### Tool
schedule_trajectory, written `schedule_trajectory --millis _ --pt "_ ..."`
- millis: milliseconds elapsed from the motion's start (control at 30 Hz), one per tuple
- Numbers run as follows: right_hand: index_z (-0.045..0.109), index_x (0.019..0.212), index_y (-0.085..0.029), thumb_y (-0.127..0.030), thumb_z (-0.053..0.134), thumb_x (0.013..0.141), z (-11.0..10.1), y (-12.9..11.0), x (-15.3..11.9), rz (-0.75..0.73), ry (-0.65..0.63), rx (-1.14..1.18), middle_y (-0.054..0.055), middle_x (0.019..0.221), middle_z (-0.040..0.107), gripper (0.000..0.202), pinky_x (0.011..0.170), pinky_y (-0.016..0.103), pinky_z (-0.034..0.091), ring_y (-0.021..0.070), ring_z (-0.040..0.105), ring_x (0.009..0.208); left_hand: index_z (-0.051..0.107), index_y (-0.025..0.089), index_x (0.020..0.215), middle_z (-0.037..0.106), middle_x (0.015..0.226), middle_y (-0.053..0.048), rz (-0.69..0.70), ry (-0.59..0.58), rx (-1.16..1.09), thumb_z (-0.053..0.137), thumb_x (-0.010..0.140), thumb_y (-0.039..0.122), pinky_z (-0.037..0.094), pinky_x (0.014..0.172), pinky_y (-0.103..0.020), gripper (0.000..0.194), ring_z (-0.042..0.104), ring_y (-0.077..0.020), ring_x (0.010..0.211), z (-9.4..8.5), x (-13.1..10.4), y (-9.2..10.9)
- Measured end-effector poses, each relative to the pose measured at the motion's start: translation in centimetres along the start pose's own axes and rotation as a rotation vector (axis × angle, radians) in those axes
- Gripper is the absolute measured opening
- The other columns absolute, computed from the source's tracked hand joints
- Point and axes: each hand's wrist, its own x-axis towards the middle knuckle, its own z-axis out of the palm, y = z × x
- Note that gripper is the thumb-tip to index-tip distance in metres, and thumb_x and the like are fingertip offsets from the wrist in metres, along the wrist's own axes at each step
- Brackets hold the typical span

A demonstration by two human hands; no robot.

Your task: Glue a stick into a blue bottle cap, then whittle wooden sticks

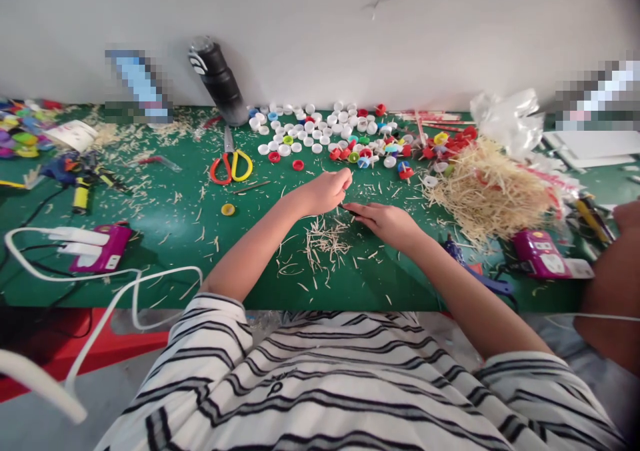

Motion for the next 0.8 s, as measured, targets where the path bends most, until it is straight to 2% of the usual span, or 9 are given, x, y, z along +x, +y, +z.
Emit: schedule_trajectory --millis 233,400,533,667,800 --pt "0.051 0.16 -0.035 -0.042 0.039 0.11 0.7 0.3 -0.8 -0.013 0.022 0.082 0.007 0.109 0.075 0.052 0.077 0.033 0.053 0.0222 0.07 0.088 0.027 0.024 0.086 0.039 0.077 0.0 0.039 -0.005 -0.041 0.036 0.096 0.01 0.027 0.064 -0.037 0.019 0.031 -0.0156 0.065 0.0 -0.2 -0.1" --pt "0.052 0.159 -0.033 -0.041 0.039 0.109 1.1 0.8 -2.0 -0.018 0.014 0.108 0.007 0.115 0.076 0.052 0.08 0.033 0.056 0.0217 0.071 0.092 0.027 0.024 0.086 0.038 0.076 0.001 0.003 0.0 -0.036 0.036 0.096 0.011 0.026 0.064 -0.037 0.018 0.032 -0.0153 0.065 -0.2 -0.3 -0.1" --pt "0.052 0.159 -0.03 -0.04 0.037 0.11 1.0 0.8 -2.4 -0.01 -0.01 0.112 0.008 0.11 0.076 0.053 0.081 0.035 0.055 0.0226 0.07 0.09 0.027 0.024 0.086 0.039 0.076 0.001 0.01 -0.004 -0.029 0.037 0.096 0.012 0.026 0.063 -0.037 0.018 0.032 -0.0151 0.063 -0.1 -0.2 -0.2" --pt "0.055 0.158 -0.032 -0.04 0.038 0.109 0.9 0.5 -2.2 0.009 -0.005 0.12 0.008 0.107 0.075 0.052 0.077 0.034 0.054 0.0228 0.069 0.087 0.026 0.024 0.086 0.036 0.074 0.002 0.013 0.005 -0.017 0.038 0.094 0.011 0.024 0.061 -0.037 0.02 0.03 -0.0152 0.061 0.1 0.0 -0.3" --pt "0.052 0.159 -0.036 -0.04 0.039 0.109 0.8 0.0 -1.3 0.031 0.0 0.083 0.007 0.113 0.076 0.052 0.074 0.033 0.052 0.0228 0.07 0.088 0.026 0.024 0.087 0.036 0.074 0.001 0.015 0.013 -0.011 0.037 0.095 0.011 0.025 0.062 -0.037 0.019 0.029 -0.0153 0.062 0.2 0.1 -0.4"
